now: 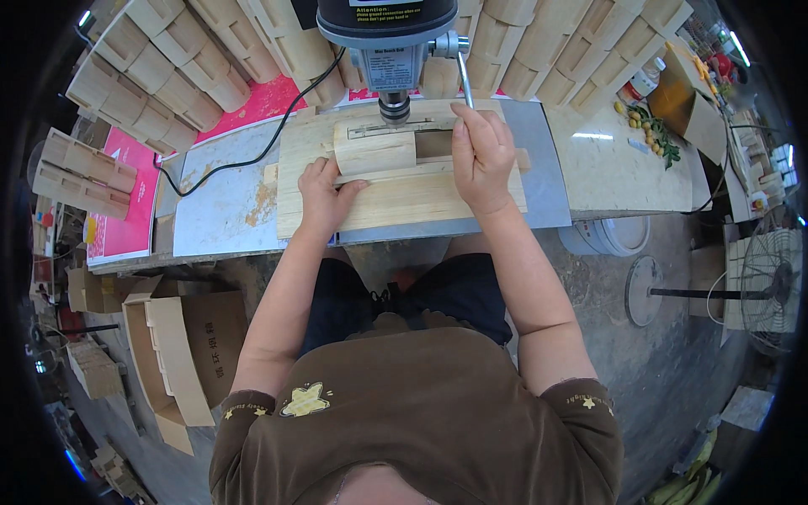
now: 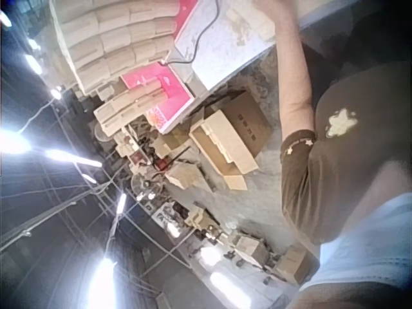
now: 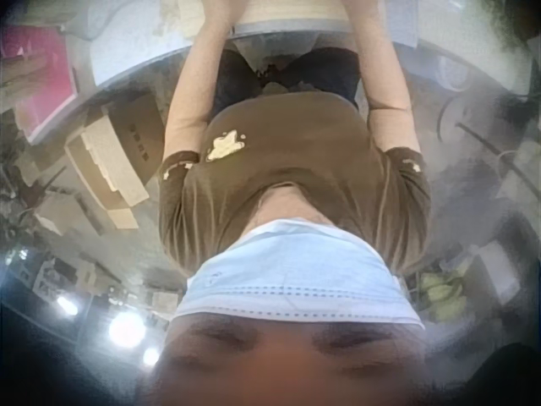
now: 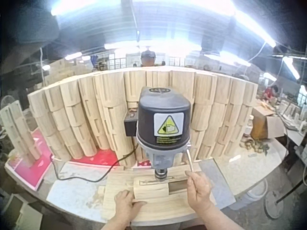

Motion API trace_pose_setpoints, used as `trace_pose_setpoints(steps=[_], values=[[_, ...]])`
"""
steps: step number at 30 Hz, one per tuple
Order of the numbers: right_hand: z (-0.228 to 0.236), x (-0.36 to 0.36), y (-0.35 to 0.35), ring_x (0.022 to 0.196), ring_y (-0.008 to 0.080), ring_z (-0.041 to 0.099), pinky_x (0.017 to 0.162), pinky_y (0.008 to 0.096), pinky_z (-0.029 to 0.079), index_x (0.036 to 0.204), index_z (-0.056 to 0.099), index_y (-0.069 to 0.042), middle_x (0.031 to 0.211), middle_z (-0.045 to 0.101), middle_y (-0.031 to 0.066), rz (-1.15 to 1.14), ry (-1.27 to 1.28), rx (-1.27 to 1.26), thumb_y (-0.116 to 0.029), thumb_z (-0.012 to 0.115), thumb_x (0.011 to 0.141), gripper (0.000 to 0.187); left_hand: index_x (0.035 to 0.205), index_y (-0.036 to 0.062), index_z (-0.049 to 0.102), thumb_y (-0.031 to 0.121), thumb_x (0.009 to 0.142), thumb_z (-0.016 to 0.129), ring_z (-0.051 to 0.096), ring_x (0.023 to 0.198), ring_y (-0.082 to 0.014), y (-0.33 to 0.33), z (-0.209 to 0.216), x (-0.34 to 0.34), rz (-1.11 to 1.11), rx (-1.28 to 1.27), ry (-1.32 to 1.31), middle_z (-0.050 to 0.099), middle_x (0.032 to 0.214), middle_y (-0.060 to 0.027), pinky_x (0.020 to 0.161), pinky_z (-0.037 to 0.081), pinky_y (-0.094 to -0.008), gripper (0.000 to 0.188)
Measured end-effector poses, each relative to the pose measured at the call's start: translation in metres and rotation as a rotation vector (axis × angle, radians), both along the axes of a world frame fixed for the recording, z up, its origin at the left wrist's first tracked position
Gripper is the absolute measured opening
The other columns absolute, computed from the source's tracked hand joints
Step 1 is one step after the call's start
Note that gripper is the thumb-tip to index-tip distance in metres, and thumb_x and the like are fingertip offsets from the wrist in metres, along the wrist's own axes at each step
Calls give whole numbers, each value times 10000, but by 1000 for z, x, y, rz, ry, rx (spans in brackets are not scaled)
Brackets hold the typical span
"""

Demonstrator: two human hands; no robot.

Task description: Operating a vertical drill press to machine holes into cylindrical wooden furniture components.

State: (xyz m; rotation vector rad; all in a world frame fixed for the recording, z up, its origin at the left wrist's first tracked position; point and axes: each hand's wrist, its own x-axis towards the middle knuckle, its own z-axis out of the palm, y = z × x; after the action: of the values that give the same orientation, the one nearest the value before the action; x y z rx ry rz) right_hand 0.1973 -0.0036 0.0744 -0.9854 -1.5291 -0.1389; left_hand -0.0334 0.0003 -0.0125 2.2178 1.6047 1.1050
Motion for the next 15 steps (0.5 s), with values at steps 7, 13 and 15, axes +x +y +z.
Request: trace_pose_setpoints(steps=[7, 13, 15], values=[[130, -2, 27, 603, 115, 426, 571, 240, 366, 827, 593, 31, 632, 487, 49, -128, -100, -128, -129, 514, 869, 184, 1015, 105, 600, 263, 606, 761, 500, 812, -253, -9, 8, 4, 80, 20, 54, 523, 790, -53, 770, 333, -383, 467], [164, 31, 109, 692, 315, 592, 634, 355, 449, 773, 592, 39, 685, 578, 211, -308, -296, -266, -256, 429, 862, 348, 1091, 114, 572, 298, 641, 742, 490, 844, -238, -2, 14, 49, -7, 23, 48, 512, 812, -37, 798, 292, -393, 515], [157, 11, 102, 686, 307, 591, 630, 352, 447, 774, 592, 38, 684, 577, 209, -232, -266, -247, -254, 435, 861, 343, 1116, 115, 558, 304, 653, 735, 486, 849, -236, -5, 11, 34, 37, 11, 84, 509, 817, -38, 797, 292, -390, 530]])
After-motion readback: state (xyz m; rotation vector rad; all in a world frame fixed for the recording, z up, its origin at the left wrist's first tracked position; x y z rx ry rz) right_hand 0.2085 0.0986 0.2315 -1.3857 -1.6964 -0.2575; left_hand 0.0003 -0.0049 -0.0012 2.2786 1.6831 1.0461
